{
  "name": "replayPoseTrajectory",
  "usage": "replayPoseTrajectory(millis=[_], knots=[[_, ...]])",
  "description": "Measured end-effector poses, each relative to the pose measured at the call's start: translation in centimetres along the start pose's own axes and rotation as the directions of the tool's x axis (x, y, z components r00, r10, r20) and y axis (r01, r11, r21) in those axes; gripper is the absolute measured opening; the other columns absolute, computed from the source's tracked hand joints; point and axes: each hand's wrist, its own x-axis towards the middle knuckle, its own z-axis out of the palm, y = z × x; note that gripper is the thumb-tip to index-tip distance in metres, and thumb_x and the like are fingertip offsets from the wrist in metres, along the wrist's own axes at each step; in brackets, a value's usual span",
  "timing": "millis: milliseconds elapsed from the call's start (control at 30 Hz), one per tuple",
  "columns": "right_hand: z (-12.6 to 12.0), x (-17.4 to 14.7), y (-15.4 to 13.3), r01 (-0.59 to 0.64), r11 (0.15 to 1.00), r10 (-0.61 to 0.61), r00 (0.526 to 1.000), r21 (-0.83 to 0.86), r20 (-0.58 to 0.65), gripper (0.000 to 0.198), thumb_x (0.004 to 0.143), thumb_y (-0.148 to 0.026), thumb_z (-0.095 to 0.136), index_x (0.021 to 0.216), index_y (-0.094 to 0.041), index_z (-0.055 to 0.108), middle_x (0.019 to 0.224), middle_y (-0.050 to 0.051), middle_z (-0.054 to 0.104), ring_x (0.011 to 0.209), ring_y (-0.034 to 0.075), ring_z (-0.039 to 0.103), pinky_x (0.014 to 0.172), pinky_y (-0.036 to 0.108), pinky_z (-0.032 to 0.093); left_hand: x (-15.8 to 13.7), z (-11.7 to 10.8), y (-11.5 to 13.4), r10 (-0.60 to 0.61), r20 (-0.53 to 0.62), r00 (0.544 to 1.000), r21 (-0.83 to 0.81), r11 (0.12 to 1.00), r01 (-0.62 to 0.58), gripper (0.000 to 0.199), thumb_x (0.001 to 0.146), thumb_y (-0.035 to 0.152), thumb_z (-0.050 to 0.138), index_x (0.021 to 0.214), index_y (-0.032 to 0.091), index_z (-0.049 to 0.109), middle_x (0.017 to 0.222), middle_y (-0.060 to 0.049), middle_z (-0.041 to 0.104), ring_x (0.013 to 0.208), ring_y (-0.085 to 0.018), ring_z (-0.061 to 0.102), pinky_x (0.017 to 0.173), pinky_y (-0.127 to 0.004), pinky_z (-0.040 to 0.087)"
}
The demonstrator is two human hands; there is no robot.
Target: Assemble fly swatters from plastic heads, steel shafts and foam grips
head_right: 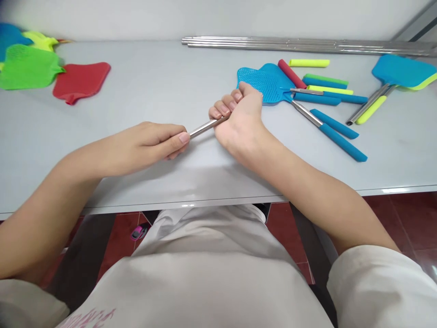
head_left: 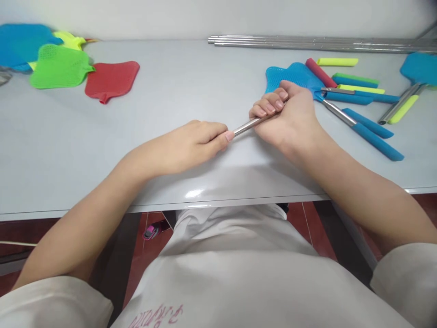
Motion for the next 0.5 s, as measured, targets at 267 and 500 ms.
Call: replayPoseTrajectory(millis=[267, 500], knots=[[0.13, 0.09, -0.90, 0.035, 0.996, -0.036, 0.999, 0.087, 0.011, 0.026, 0.076, -0.018, 0.029, 0.056, -0.019, 0.013, 0.038, -0.007, 0.014, 0.032, 0.006, 0.014, 0.037, 0.021, 0.016, 0.26, 0.37, 0.13, 0.000, -0.136, 0.991, 0.025, 1.000, 0.003, 0.038, 0.086, 0.039, 0.024, 0.060, 0.018, 0.042, 0.050, 0.003, 0.038, 0.046, -0.008, 0.035, 0.049, -0.023, 0.026], [0.13, -0.07, -1.01, 0.033, 0.999, -0.033, 0.999, 0.036, -0.005, 0.028, 0.078, -0.018, 0.030, 0.056, -0.019, 0.012, 0.040, -0.006, 0.015, 0.034, 0.007, 0.015, 0.038, 0.023, 0.018, 0.29, 0.38, 0.36, -0.032, -0.153, 0.988, 0.016, 0.999, 0.035, 0.039, 0.084, 0.042, 0.027, 0.055, 0.017, 0.038, 0.048, 0.003, 0.035, 0.044, -0.008, 0.031, 0.048, -0.024, 0.023]])
